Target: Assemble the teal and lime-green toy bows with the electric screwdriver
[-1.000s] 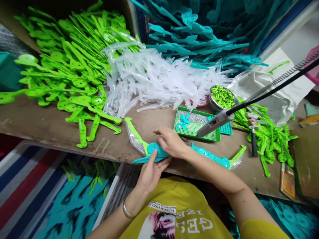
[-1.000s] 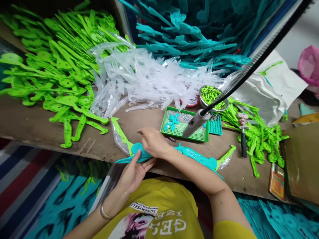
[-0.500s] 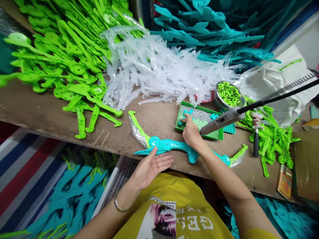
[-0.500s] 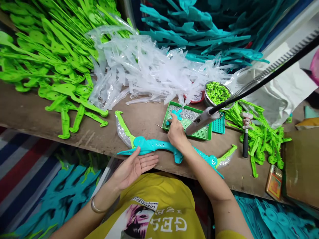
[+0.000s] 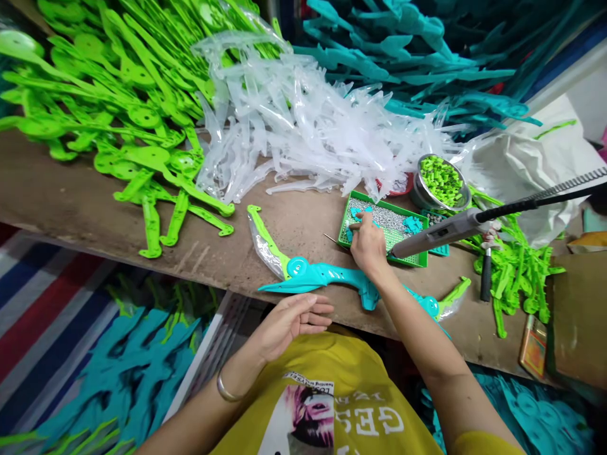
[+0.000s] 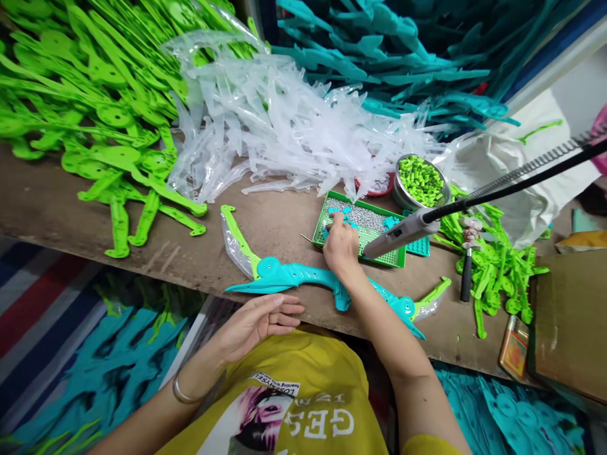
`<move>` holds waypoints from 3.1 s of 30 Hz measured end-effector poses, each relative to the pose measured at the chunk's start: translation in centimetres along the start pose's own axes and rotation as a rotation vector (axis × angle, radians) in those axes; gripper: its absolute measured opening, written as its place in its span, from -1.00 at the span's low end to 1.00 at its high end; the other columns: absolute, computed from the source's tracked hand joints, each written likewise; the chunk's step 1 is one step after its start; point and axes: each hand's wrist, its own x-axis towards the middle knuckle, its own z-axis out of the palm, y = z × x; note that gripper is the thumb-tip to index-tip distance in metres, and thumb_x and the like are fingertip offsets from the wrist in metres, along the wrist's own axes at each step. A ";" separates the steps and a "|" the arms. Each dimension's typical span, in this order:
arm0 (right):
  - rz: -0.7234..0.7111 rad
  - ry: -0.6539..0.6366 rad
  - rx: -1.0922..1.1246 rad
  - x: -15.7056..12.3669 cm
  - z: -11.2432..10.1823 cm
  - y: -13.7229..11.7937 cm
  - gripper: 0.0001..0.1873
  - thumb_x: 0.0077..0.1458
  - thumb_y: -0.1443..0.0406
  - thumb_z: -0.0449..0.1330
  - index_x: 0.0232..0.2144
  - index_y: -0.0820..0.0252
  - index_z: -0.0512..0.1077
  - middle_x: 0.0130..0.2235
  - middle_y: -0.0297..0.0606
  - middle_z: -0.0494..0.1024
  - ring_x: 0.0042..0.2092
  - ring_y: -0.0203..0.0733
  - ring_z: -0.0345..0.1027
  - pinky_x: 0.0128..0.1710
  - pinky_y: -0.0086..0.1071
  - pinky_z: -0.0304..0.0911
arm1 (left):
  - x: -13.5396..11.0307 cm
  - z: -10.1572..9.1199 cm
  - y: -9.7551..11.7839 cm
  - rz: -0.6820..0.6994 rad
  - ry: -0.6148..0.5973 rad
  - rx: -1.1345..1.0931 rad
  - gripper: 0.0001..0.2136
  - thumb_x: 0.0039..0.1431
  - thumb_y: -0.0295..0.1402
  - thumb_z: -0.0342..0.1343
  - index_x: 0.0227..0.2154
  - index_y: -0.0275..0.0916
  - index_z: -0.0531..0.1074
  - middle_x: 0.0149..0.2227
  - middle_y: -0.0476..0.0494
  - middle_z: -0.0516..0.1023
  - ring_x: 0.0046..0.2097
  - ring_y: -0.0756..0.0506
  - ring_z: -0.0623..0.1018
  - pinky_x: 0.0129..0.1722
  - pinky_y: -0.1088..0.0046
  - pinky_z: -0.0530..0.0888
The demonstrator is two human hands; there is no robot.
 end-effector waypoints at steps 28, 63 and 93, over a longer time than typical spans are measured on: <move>-0.110 0.112 -0.083 -0.5 -1.5 -4.0 -0.69 0.17 0.51 -0.02 -0.12 0.25 0.42 -0.08 0.04 0.56 -0.16 0.01 0.45 -0.18 -0.18 0.37 | -1.0 2.1 0.4 0.094 -0.057 0.466 -0.49 0.13 0.08 0.31 -0.10 -0.28 0.56 -0.02 -0.29 0.68 -0.25 -0.10 0.71 -0.25 0.39 0.66; 0.568 0.232 0.371 -13.1 -6.9 8.3 -0.88 -0.05 0.24 0.22 -0.50 0.16 0.51 -0.52 -0.26 0.63 -0.47 -0.15 0.52 -0.40 -0.34 0.41 | 5.2 4.7 2.6 0.997 0.227 2.086 -0.67 0.39 -0.35 0.08 0.14 -0.30 0.48 0.01 -0.27 0.62 -0.04 -0.32 0.53 -0.03 0.12 0.39; 0.422 0.179 0.190 -14.0 -5.2 8.5 -0.85 0.15 0.23 0.22 -0.41 0.13 0.55 -0.41 -0.22 0.66 -0.38 -0.11 0.54 -0.28 -0.26 0.42 | 4.7 3.6 3.2 1.028 0.108 1.985 -0.65 0.39 -0.39 0.02 0.17 -0.30 0.42 0.16 -0.42 0.52 0.23 -0.36 0.48 0.25 -0.01 0.41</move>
